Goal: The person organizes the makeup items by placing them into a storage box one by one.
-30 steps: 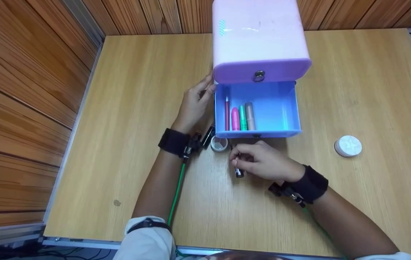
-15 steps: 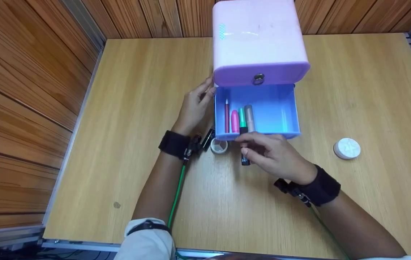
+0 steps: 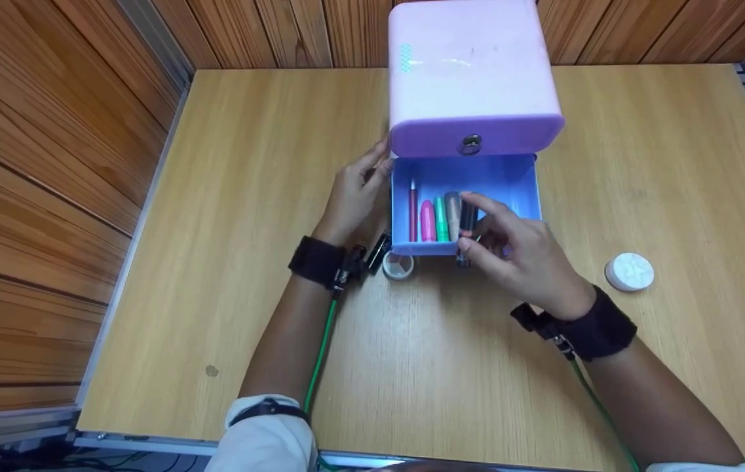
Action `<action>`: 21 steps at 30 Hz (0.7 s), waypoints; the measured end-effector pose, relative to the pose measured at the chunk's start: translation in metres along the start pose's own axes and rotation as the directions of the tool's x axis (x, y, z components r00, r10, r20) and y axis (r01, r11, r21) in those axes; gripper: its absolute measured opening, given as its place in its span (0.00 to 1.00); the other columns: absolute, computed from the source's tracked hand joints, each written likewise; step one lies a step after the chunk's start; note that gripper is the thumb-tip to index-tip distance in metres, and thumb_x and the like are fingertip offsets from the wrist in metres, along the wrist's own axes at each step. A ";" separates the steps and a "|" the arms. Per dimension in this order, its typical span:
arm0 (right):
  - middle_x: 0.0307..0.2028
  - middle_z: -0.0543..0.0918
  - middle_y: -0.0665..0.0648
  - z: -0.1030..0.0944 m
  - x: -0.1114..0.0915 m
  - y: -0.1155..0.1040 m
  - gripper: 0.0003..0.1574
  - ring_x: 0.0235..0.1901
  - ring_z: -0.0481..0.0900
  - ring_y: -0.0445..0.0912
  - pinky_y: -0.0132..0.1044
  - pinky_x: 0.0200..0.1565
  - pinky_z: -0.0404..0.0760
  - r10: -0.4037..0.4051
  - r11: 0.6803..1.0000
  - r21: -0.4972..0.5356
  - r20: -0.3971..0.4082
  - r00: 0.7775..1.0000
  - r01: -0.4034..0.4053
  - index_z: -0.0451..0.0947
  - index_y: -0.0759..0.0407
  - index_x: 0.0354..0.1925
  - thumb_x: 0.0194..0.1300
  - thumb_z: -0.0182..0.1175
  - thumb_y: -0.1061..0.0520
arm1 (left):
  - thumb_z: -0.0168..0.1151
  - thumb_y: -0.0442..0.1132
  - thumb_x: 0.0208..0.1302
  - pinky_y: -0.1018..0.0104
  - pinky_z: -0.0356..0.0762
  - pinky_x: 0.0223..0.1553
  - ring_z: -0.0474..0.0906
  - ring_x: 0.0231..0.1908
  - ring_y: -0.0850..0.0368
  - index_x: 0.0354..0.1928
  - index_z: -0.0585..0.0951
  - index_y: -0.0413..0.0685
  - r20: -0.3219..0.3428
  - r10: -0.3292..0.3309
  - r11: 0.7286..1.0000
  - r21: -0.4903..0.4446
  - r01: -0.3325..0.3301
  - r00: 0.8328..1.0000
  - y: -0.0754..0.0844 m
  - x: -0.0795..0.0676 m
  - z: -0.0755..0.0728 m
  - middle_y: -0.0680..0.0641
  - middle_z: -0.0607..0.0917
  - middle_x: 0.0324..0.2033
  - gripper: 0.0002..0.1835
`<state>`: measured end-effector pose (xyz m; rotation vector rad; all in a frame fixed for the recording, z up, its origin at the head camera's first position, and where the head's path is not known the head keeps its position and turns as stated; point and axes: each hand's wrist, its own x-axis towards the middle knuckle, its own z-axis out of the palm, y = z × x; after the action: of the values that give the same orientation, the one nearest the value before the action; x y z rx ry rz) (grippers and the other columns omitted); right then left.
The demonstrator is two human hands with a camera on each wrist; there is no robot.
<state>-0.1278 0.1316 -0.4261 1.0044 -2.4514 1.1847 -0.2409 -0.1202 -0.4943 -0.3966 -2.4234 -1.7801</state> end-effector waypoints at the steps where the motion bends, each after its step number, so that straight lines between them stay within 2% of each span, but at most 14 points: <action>1: 0.28 0.82 0.48 -0.002 0.002 0.002 0.37 0.23 0.75 0.37 0.25 0.21 0.70 0.005 1.000 -0.017 -0.018 1.000 -0.006 0.66 0.58 0.68 0.62 0.65 0.64 | 0.52 0.51 0.72 0.75 0.63 0.62 0.62 0.66 0.65 0.69 0.68 0.52 0.000 -0.003 1.000 -0.002 0.003 1.000 0.000 0.000 0.000 0.54 0.67 0.68 0.27; 4: 0.29 0.83 0.51 -0.006 0.009 0.008 0.37 0.24 0.77 0.39 0.25 0.23 0.71 0.038 0.996 -0.072 -0.079 0.996 -0.044 0.67 0.57 0.68 0.63 0.66 0.62 | 0.53 0.51 0.71 0.75 0.62 0.63 0.62 0.66 0.64 0.69 0.67 0.52 0.001 -0.007 1.000 -0.005 0.007 1.000 0.000 0.000 0.000 0.53 0.66 0.68 0.27; 8: 0.31 0.85 0.53 -0.008 0.018 0.017 0.36 0.24 0.78 0.41 0.26 0.23 0.70 0.116 0.978 -0.157 -0.148 0.982 -0.140 0.66 0.56 0.69 0.65 0.64 0.59 | 0.53 0.52 0.71 0.75 0.62 0.63 0.62 0.66 0.64 0.69 0.67 0.52 0.004 -0.009 1.000 -0.005 0.009 1.000 0.000 0.000 0.000 0.50 0.67 0.68 0.27; 10: 0.31 0.85 0.53 -0.007 0.021 0.021 0.36 0.21 0.77 0.40 0.28 0.20 0.68 0.165 0.960 -0.202 -0.143 0.976 -0.192 0.65 0.56 0.70 0.66 0.63 0.56 | 0.53 0.52 0.71 0.75 0.62 0.63 0.63 0.66 0.64 0.69 0.67 0.52 0.003 -0.002 1.000 0.006 0.002 1.000 -0.001 0.000 0.000 0.50 0.68 0.68 0.27; 13: 0.30 0.85 0.53 -0.006 0.026 0.026 0.35 0.17 0.75 0.40 0.32 0.16 0.67 0.263 0.927 -0.261 -0.064 0.963 -0.270 0.65 0.57 0.69 0.67 0.62 0.54 | 0.52 0.53 0.71 0.75 0.61 0.63 0.63 0.65 0.65 0.69 0.68 0.53 -0.001 0.010 1.000 0.019 -0.010 1.000 0.000 -0.001 0.000 0.52 0.69 0.67 0.28; 16: 0.27 0.83 0.53 -0.006 0.031 0.030 0.34 0.15 0.73 0.42 0.36 0.15 0.67 0.379 0.887 -0.303 0.042 0.925 -0.349 0.66 0.58 0.68 0.67 0.61 0.53 | 0.52 0.54 0.71 0.75 0.62 0.63 0.64 0.65 0.65 0.69 0.67 0.53 -0.003 0.017 1.000 0.025 -0.017 1.000 0.000 -0.001 0.000 0.52 0.69 0.67 0.28; 21: 0.18 0.74 0.53 -0.008 0.039 0.033 0.34 0.14 0.70 0.46 0.38 0.15 0.66 0.525 0.823 -0.367 0.202 0.827 -0.433 0.66 0.60 0.68 0.67 0.60 0.53 | 0.52 0.53 0.71 0.75 0.62 0.63 0.64 0.65 0.63 0.69 0.67 0.51 -0.002 0.023 1.000 0.020 -0.023 1.000 0.000 -0.002 0.001 0.47 0.69 0.67 0.28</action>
<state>-0.1792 0.1337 -0.4216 0.5005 -3.1357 0.7593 -0.2391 -0.1192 -0.4949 -0.4190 -2.4227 -1.7448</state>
